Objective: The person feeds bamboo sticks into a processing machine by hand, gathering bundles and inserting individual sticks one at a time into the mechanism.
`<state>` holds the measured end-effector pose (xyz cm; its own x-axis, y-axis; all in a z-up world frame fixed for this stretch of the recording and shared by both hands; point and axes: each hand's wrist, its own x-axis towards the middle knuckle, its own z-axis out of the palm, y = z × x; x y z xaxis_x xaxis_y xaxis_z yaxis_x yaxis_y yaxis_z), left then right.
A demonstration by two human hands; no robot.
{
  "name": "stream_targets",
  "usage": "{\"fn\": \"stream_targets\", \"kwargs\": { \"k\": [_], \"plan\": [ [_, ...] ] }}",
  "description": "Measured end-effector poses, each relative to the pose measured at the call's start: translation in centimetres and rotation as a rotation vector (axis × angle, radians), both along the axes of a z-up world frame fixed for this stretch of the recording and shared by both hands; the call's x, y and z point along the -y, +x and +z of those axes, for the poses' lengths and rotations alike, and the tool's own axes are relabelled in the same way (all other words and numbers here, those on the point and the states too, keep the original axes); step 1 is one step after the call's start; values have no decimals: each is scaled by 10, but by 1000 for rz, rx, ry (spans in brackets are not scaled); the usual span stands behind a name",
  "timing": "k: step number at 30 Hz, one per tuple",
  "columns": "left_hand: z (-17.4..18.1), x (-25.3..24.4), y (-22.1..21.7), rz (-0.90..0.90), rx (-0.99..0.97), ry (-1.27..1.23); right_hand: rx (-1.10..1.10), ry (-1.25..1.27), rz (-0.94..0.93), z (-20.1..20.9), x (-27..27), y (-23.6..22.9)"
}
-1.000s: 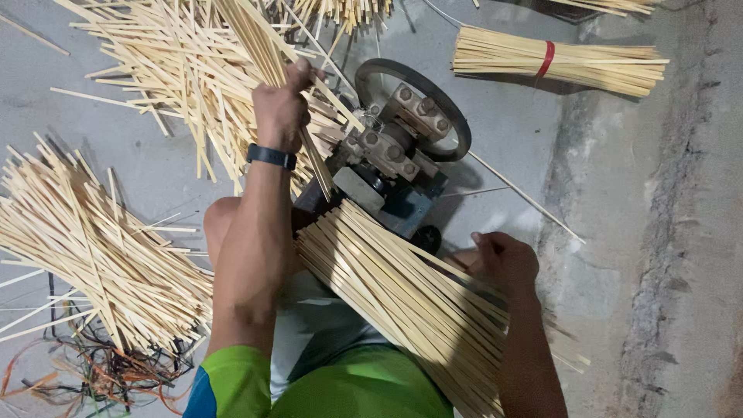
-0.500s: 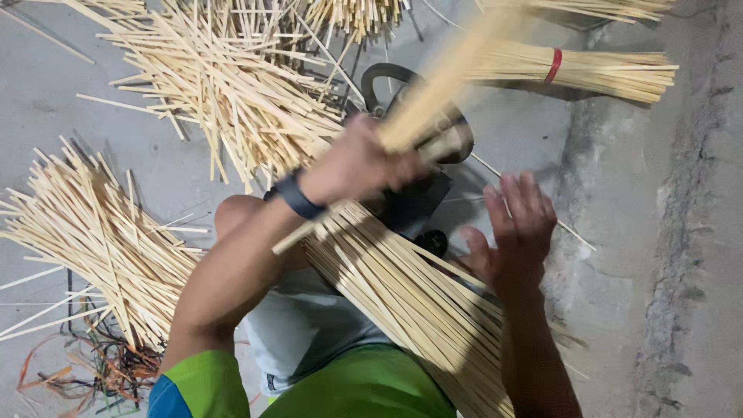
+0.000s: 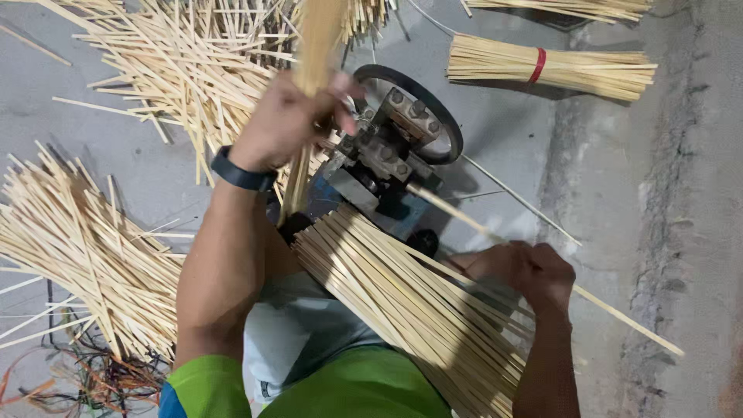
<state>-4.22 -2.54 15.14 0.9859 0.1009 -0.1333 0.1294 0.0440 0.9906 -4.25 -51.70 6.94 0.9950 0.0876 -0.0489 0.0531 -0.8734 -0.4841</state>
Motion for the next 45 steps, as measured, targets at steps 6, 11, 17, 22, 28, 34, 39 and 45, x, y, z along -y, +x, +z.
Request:
{"fn": "stream_targets", "kwargs": {
  "k": [6,11,17,22,28,34,39,45],
  "plan": [
    [-71,-26,7,533,-118,-192,201,-305,276,-3,-42,-1],
    [-114,-24,22,586,-202,-147,99,-303,212,4,-91,8],
    [-129,-5,37,520,-305,-68,38,-313,372,11,-98,7],
    [-136,0,48,454,-253,-208,44,-396,488,-1,-86,6],
    [-140,-14,47,452,-128,-331,-594,-97,397,-47,-41,-22],
    [-134,-49,33,650,13,-233,-427,32,-47,-63,57,-11],
    [-120,-56,17,692,53,-207,-183,-129,34,-38,42,1],
    [-103,-44,14,662,-237,-223,-127,-25,159,-26,-39,22]
  ]
}}
